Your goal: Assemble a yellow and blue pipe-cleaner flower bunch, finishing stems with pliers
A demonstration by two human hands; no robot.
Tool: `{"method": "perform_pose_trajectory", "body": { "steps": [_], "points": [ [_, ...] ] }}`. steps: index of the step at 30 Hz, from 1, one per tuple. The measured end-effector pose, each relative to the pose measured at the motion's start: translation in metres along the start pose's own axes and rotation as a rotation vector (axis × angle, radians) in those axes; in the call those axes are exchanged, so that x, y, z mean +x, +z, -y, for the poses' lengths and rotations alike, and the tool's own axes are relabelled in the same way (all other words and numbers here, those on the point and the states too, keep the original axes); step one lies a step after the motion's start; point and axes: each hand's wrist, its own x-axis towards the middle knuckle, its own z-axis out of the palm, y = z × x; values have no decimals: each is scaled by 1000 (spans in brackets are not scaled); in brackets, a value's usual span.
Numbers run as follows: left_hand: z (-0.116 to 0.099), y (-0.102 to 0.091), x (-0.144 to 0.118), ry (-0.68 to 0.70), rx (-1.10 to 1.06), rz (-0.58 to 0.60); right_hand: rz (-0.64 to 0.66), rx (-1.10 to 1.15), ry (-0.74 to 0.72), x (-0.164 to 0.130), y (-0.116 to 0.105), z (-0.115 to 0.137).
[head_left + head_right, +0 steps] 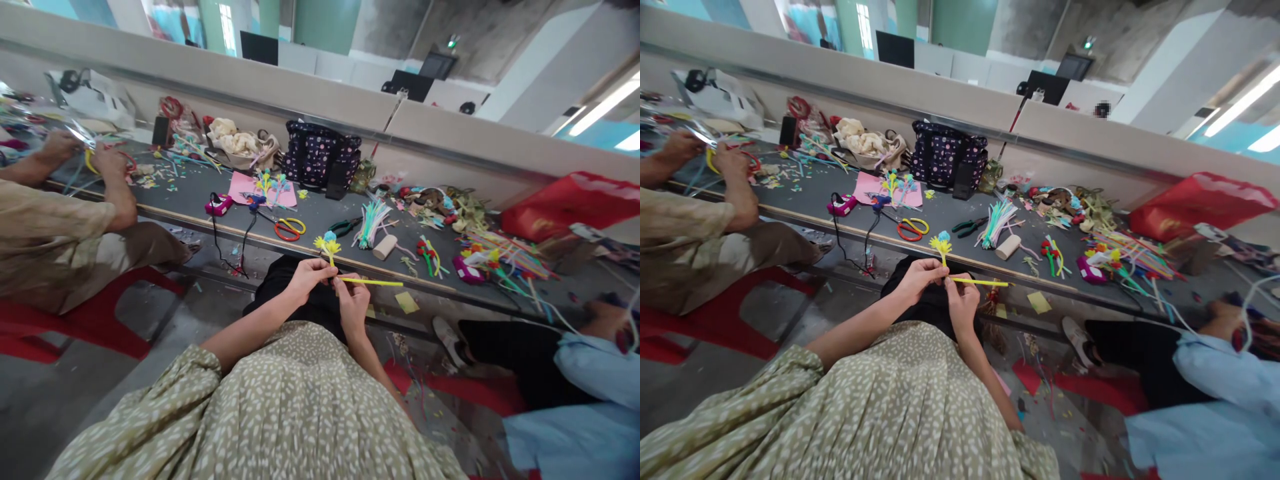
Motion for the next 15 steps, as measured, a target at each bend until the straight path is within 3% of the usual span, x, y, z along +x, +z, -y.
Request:
{"method": "perform_pose_trajectory", "body": {
  "steps": [6, 10, 12, 15],
  "points": [
    [-1, -1, -2, 19, -48, 63, 109, 437, 397, 8, -4, -4],
    [-2, -3, -5, -23, -84, 169, 260, 616, 597, 10, -7, -6],
    [-3, -4, -5, -54, -82, 216, 302, 659, 628, 10, -6, -5],
    [-5, -4, -3, -14, -60, 192, 211, 601, 519, 9, -2, -4]
  ]
}}
